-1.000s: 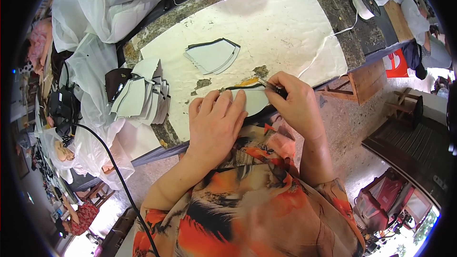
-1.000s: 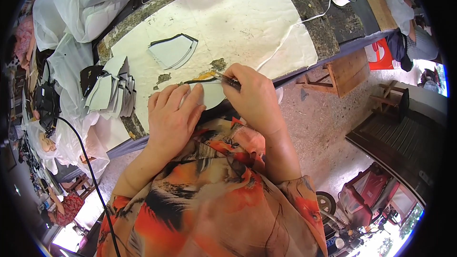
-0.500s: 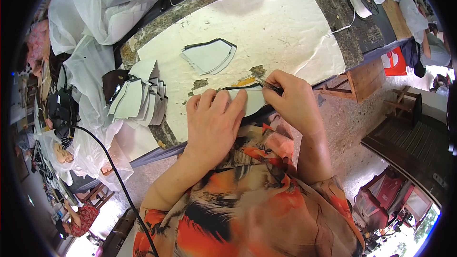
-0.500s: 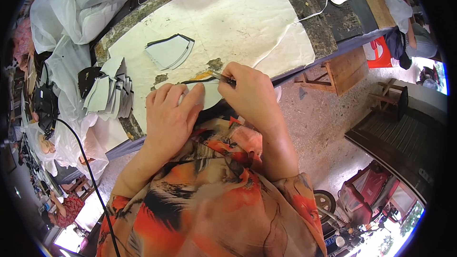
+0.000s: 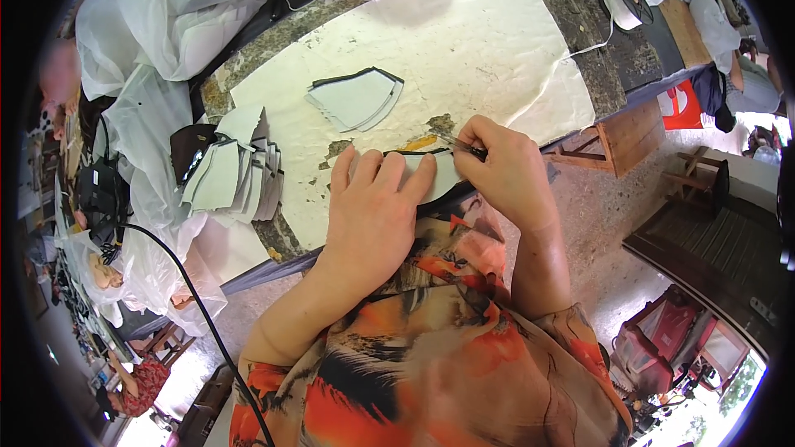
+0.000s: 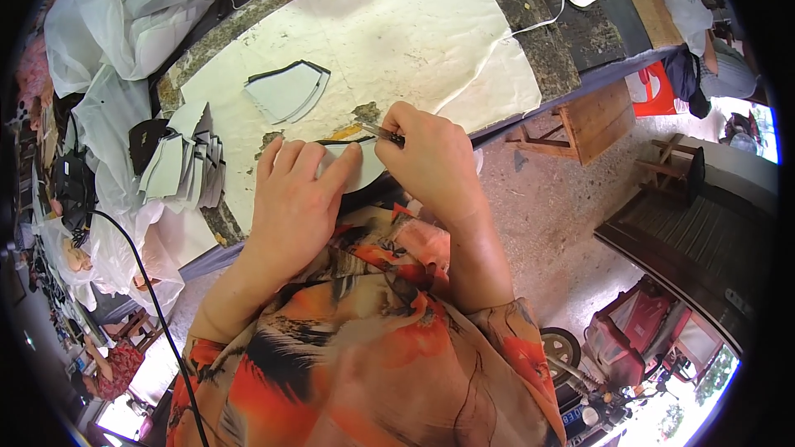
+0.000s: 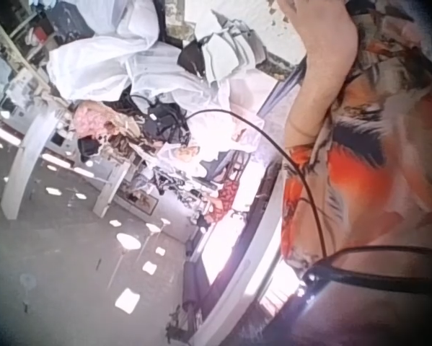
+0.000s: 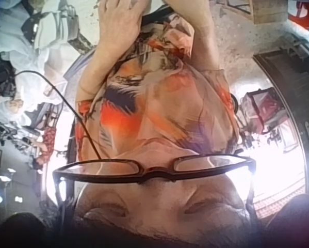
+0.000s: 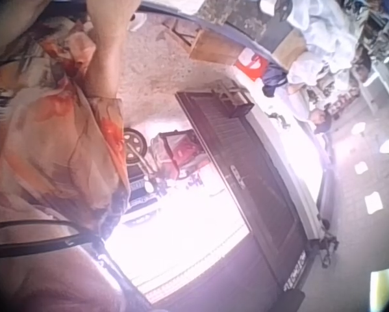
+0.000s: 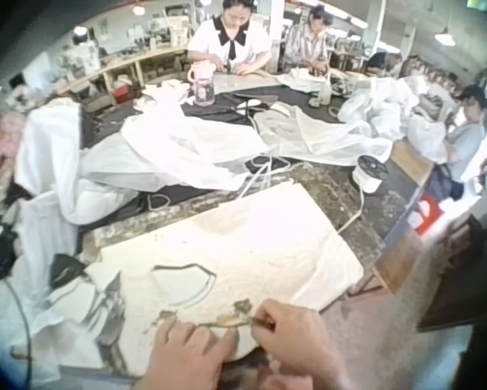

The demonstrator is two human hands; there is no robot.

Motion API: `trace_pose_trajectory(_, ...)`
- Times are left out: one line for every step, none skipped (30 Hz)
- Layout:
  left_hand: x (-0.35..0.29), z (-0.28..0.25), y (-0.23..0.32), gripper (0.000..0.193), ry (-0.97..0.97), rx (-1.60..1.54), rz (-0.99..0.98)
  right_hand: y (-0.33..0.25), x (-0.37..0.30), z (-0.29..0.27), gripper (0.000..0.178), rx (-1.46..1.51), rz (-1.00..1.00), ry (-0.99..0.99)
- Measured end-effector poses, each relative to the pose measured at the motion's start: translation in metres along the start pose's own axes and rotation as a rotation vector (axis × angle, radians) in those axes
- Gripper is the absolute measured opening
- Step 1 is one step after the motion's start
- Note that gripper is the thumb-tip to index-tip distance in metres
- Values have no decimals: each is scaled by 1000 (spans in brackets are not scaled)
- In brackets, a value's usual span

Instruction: Trimming excess thread and organizing shoe upper components at a manufacturing workbench.

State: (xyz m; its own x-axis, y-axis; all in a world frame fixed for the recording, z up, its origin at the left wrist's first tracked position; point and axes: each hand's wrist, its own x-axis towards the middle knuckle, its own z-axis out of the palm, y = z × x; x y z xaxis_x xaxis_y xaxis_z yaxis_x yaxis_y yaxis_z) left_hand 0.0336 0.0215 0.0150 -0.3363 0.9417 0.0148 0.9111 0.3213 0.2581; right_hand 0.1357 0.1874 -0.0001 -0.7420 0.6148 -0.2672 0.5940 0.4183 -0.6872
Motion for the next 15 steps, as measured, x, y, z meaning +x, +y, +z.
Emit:
trace_pose_trajectory(0,0,0,41,0,-2,1,0,0,0,14,-3,-7,14)
trace_pose_trajectory(0,0,-2,45,0,-12,16,1,0,-1,14,-5,-6,14)
trace_pose_trajectory(0,0,-3,50,0,-21,31,3,0,-1,14,21,-7,0)
trace_pose_trajectory(1,0,-3,50,0,-22,31,5,0,-2,15,47,-7,-13)
trace_pose_trajectory(2,0,-3,49,-6,-25,34,4,1,-2,15,46,-7,-13)
trace_pose_trajectory(2,0,-3,49,-12,-28,36,4,1,-2,14,40,0,-18)
trace_pose_trajectory(2,-1,-3,49,-11,-27,35,3,1,-2,14,34,6,-23)
trace_pose_trajectory(2,-1,-4,49,-18,-40,33,2,1,-2,14,34,5,-24)
trace_pose_trajectory(2,-1,-4,49,-24,-54,34,1,1,-2,13,1,3,-21)
trace_pose_trajectory(3,-3,-3,49,-23,-54,34,1,1,-2,13,-32,0,-19)
trace_pose_trajectory(5,-5,-2,49,-44,-55,34,1,1,-2,13,-33,0,-19)
trace_pose_trajectory(6,-6,-1,49,-64,-54,33,1,1,-2,14,-40,2,-14)
trace_pose_trajectory(7,-6,-1,49,-63,-53,32,1,1,-2,14,-47,5,-9)
trace_pose_trajectory(7,-6,-1,49,-64,-35,32,1,1,-2,14,-48,3,-9)
trace_pose_trajectory(8,-5,-2,49,-66,-18,34,3,1,-3,16,-1,-5,-14)
